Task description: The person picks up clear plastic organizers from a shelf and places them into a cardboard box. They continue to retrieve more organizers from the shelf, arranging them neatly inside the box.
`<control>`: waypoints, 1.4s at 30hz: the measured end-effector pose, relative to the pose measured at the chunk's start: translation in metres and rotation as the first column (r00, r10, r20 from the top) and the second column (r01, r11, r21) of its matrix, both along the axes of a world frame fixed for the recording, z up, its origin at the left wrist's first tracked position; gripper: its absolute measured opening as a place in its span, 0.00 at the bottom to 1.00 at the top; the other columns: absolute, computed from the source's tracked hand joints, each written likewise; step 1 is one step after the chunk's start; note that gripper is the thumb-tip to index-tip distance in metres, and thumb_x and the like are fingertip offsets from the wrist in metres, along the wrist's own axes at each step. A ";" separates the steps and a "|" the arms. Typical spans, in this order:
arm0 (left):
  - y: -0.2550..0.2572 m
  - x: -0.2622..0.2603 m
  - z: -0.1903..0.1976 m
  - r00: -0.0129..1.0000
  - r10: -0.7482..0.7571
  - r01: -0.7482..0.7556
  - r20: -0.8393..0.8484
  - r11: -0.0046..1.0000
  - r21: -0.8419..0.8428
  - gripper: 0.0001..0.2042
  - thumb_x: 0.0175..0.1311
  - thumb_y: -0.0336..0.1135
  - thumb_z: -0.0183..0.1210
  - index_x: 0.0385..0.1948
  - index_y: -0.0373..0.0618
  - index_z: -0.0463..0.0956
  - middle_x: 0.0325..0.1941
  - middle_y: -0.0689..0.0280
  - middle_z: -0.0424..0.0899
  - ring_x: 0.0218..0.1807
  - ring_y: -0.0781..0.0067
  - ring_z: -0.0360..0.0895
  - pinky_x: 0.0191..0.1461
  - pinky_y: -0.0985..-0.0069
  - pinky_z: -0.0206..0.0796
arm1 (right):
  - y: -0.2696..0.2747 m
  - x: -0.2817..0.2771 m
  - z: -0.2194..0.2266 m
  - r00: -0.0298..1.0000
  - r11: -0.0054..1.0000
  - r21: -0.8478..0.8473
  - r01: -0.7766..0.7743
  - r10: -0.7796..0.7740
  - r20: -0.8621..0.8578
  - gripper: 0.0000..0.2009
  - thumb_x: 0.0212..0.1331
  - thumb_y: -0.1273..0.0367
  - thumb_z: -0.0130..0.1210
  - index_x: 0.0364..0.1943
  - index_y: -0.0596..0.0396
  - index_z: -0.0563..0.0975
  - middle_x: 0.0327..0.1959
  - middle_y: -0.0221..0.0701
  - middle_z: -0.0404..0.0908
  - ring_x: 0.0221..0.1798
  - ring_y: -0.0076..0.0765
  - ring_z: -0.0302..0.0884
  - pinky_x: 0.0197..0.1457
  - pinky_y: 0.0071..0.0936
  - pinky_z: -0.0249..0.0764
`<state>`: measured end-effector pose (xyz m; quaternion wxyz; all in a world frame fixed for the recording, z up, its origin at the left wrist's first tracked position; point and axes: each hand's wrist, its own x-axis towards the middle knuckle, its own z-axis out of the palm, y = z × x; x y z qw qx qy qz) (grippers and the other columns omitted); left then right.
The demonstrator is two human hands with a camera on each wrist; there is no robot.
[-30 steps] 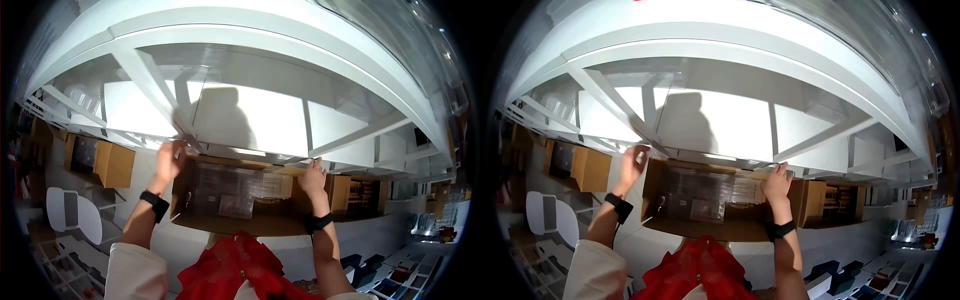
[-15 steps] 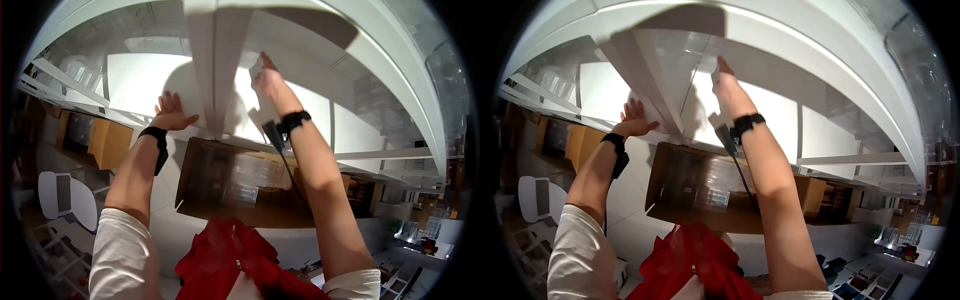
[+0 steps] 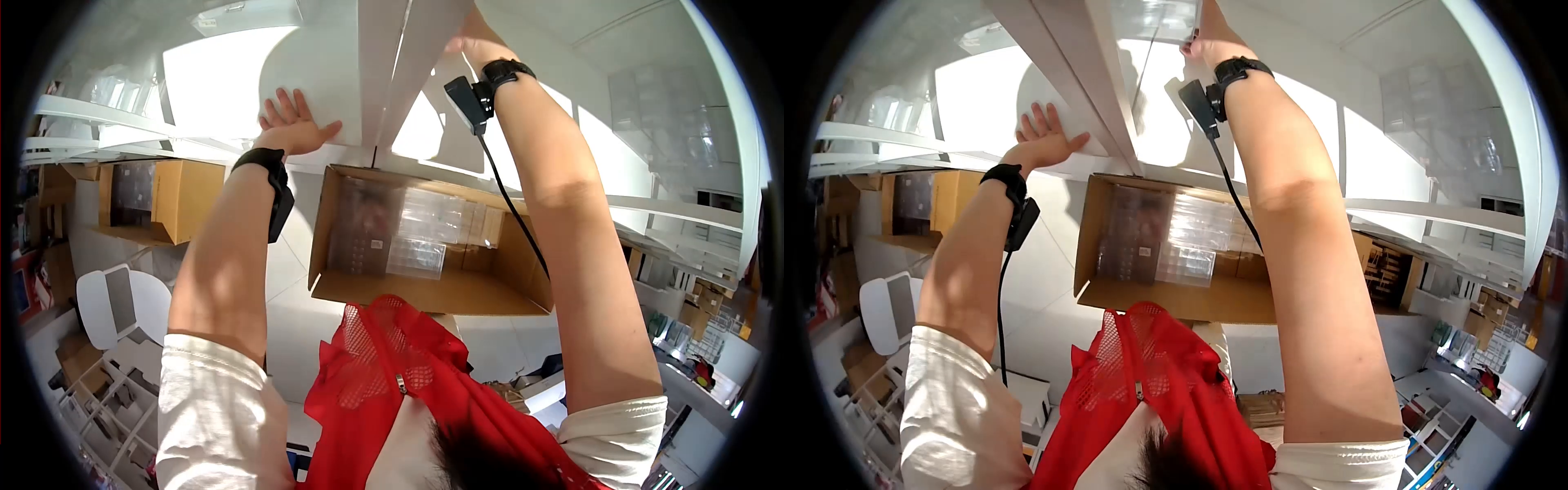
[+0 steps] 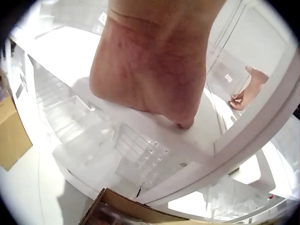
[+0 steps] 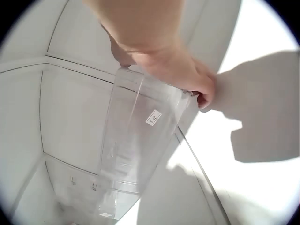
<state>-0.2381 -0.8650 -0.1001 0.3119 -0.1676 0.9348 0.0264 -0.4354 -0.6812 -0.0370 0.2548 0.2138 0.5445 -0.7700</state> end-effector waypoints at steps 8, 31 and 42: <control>-0.001 0.004 -0.012 0.997 0.004 -0.005 -0.075 1.000 -0.014 0.46 0.52 0.68 0.35 0.62 0.43 0.26 0.66 0.50 0.21 0.66 0.43 0.18 0.65 0.52 0.21 | 0.023 0.027 0.029 0.996 0.999 -0.006 -0.039 0.039 0.076 0.34 0.48 0.45 0.46 0.55 0.52 0.59 0.52 0.38 0.62 0.50 0.42 0.58 0.47 0.42 0.62; -0.044 -0.013 -0.056 0.900 -0.360 0.436 0.246 0.749 -0.498 0.38 0.58 0.64 0.22 0.61 0.40 0.43 0.65 0.44 0.41 0.66 0.40 0.37 0.66 0.54 0.32 | 0.269 0.251 0.027 0.992 0.999 -0.047 -0.005 -0.001 -0.124 0.33 0.49 0.49 0.50 0.54 0.56 0.57 0.47 0.43 0.67 0.39 0.44 0.72 0.43 0.39 0.71; -0.051 -0.014 -0.064 0.983 -0.130 0.076 -0.127 0.929 -0.363 0.38 0.56 0.65 0.29 0.62 0.45 0.40 0.68 0.54 0.32 0.68 0.49 0.32 0.66 0.54 0.32 | 0.361 0.397 -0.005 0.992 0.988 -0.146 -0.041 0.058 0.110 0.31 0.50 0.48 0.48 0.47 0.64 0.65 0.43 0.44 0.73 0.45 0.41 0.71 0.51 0.36 0.63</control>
